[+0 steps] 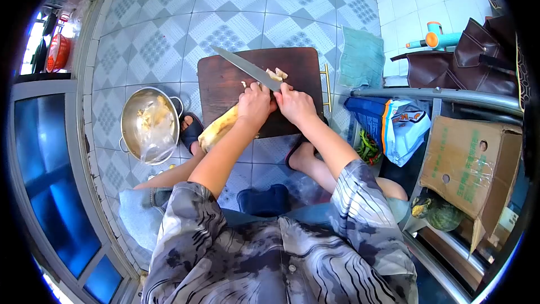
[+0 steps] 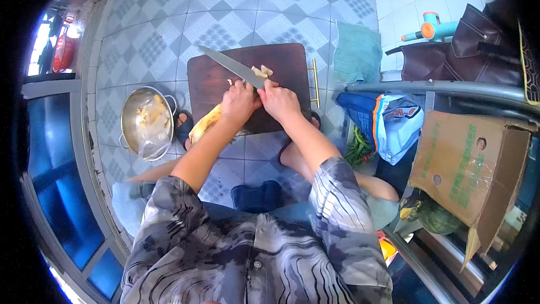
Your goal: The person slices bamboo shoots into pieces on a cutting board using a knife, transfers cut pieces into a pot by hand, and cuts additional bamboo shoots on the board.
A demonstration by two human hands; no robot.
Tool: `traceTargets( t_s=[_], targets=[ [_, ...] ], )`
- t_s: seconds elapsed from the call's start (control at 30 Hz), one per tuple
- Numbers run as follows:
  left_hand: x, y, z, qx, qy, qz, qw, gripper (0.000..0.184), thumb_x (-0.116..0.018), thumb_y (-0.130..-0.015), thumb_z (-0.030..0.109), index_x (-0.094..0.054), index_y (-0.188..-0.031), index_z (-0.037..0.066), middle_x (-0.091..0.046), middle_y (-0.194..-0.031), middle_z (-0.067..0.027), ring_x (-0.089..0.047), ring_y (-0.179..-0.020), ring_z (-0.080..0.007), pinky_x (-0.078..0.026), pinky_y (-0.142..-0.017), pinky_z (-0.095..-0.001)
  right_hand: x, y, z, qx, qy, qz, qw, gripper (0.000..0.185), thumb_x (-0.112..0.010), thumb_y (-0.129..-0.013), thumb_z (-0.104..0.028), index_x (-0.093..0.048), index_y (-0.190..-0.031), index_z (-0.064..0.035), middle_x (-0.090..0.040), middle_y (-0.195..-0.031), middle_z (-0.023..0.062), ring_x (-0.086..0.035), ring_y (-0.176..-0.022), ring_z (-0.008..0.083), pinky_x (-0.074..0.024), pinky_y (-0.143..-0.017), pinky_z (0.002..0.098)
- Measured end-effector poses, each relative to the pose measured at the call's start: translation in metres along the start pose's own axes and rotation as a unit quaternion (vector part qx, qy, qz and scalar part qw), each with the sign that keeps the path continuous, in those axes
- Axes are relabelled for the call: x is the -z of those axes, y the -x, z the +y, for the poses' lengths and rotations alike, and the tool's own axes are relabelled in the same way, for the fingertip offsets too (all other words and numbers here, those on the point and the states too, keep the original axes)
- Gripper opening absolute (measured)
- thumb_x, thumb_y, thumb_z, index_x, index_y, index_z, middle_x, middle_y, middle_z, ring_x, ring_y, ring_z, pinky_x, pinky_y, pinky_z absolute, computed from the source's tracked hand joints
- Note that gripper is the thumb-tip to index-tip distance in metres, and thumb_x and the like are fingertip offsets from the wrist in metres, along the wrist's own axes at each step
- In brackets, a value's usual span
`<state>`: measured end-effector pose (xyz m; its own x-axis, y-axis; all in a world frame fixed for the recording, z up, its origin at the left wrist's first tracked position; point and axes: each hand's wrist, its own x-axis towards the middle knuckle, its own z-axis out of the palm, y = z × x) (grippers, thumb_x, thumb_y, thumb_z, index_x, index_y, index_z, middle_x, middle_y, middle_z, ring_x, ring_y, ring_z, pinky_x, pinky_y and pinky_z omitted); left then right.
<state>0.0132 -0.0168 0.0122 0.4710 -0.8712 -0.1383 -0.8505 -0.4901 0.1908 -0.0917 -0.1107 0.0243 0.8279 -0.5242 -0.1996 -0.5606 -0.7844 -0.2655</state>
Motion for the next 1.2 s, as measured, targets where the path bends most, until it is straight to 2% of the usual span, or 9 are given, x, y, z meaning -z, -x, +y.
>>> traceTargets(
  t_s=[0.17, 0.3, 0.6, 0.77, 0.83, 0.87, 0.93, 1.07, 1.2],
  targets=[
    [0.004, 0.004, 0.001, 0.006, 0.017, -0.009, 1.0, 0.049, -0.069, -0.07, 0.035, -0.053, -0.105, 0.005, -0.055, -0.087, -0.0119, -0.062, -0.077, -0.0252, -0.054, -0.063, -0.0359, -0.006, 0.03, 0.016, -0.04, -0.017, 0.006, 0.999, 0.03, -0.042, -0.093, -0.034, -0.044, -0.095, -0.0039, -0.062, -0.064, 0.0192, -0.064, -0.06, 0.0363, -0.0511, -0.052, 0.0474],
    [0.007, 0.008, 0.002, -0.003, 0.035, -0.006, 0.999, 0.055, -0.071, -0.069, 0.036, -0.052, -0.112, 0.008, -0.055, -0.087, -0.0141, -0.063, -0.076, -0.0293, -0.054, -0.063, -0.0375, 0.004, 0.073, 0.038, -0.071, 0.034, -0.045, 0.996, 0.037, -0.045, -0.092, -0.036, -0.046, -0.097, 0.0003, -0.063, -0.066, 0.0196, -0.065, -0.06, 0.0353, -0.0528, -0.052, 0.0445],
    [0.001, 0.004, -0.003, -0.01, 0.042, 0.003, 0.999, 0.048, -0.069, -0.072, 0.034, -0.052, -0.106, 0.004, -0.058, -0.082, -0.0154, -0.063, -0.074, -0.031, -0.054, -0.062, -0.04, -0.005, 0.001, -0.006, -0.012, -0.013, 0.016, 1.0, 0.034, -0.042, -0.093, -0.033, -0.046, -0.094, 0.0007, -0.062, -0.063, 0.0191, -0.064, -0.059, 0.0362, -0.0514, -0.052, 0.0473],
    [0.002, 0.008, -0.001, 0.002, 0.067, -0.004, 0.998, 0.051, -0.069, -0.07, 0.034, -0.052, -0.109, 0.006, -0.058, -0.083, -0.0166, -0.063, -0.073, -0.0322, -0.054, -0.061, -0.0407, -0.002, 0.031, 0.012, -0.018, -0.022, 0.032, 0.999, 0.033, -0.042, -0.093, -0.033, -0.046, -0.094, 0.0003, -0.062, -0.063, 0.0194, -0.063, -0.059, 0.0369, -0.0513, -0.052, 0.0474],
    [0.007, 0.01, 0.002, 0.007, 0.072, 0.0, 0.997, 0.052, -0.07, -0.07, 0.034, -0.052, -0.11, 0.006, -0.058, -0.084, -0.0167, -0.063, -0.074, -0.0321, -0.054, -0.061, -0.041, 0.002, 0.062, 0.029, -0.07, -0.002, -0.015, 0.997, 0.031, -0.042, -0.093, -0.033, -0.045, -0.096, -0.0023, -0.062, -0.064, 0.0197, -0.063, -0.06, 0.0383, -0.0508, -0.053, 0.0491],
    [0.009, 0.009, 0.002, 0.013, 0.074, 0.005, 0.997, 0.054, -0.07, -0.069, 0.034, -0.052, -0.112, 0.007, -0.058, -0.084, -0.0168, -0.063, -0.074, -0.032, -0.054, -0.061, -0.0412, -0.001, 0.076, 0.041, -0.055, 0.042, -0.016, 0.997, 0.038, -0.045, -0.092, -0.036, -0.045, -0.099, 0.0021, -0.063, -0.064, 0.018, -0.065, -0.058, 0.0333, -0.0527, -0.052, 0.0444],
    [0.009, 0.009, 0.002, 0.009, 0.077, -0.002, 0.997, 0.056, -0.071, -0.07, 0.034, -0.051, -0.113, 0.005, -0.058, -0.085, -0.0161, -0.063, -0.075, -0.031, -0.054, -0.062, -0.0393, 0.007, 0.093, 0.054, -0.062, 0.045, -0.05, 0.996, 0.038, -0.044, -0.092, -0.036, -0.045, -0.099, 0.0014, -0.063, -0.064, 0.0179, -0.065, -0.059, 0.0336, -0.0528, -0.053, 0.0444],
    [0.006, 0.01, -0.001, -0.007, 0.094, 0.004, 0.996, 0.058, -0.072, -0.069, 0.034, -0.05, -0.113, 0.003, -0.057, -0.086, -0.0154, -0.063, -0.075, -0.0292, -0.054, -0.063, -0.0365, -0.001, 0.067, 0.034, -0.069, 0.048, -0.065, 0.994, 0.038, -0.042, -0.093, -0.036, -0.045, -0.098, 0.0013, -0.063, -0.064, 0.0175, -0.065, -0.06, 0.0336, -0.0527, -0.053, 0.0442],
    [0.004, 0.009, -0.003, -0.004, 0.084, -0.008, 0.996, 0.059, -0.073, -0.068, 0.035, -0.05, -0.113, 0.003, -0.057, -0.086, -0.0153, -0.063, -0.076, -0.0288, -0.054, -0.064, -0.0361, -0.008, 0.011, -0.001, -0.028, 0.013, -0.007, 1.0, 0.038, -0.042, -0.093, -0.036, -0.046, -0.098, 0.0016, -0.063, -0.065, 0.0181, -0.065, -0.06, 0.0334, -0.0527, -0.053, 0.0438]
  ],
)
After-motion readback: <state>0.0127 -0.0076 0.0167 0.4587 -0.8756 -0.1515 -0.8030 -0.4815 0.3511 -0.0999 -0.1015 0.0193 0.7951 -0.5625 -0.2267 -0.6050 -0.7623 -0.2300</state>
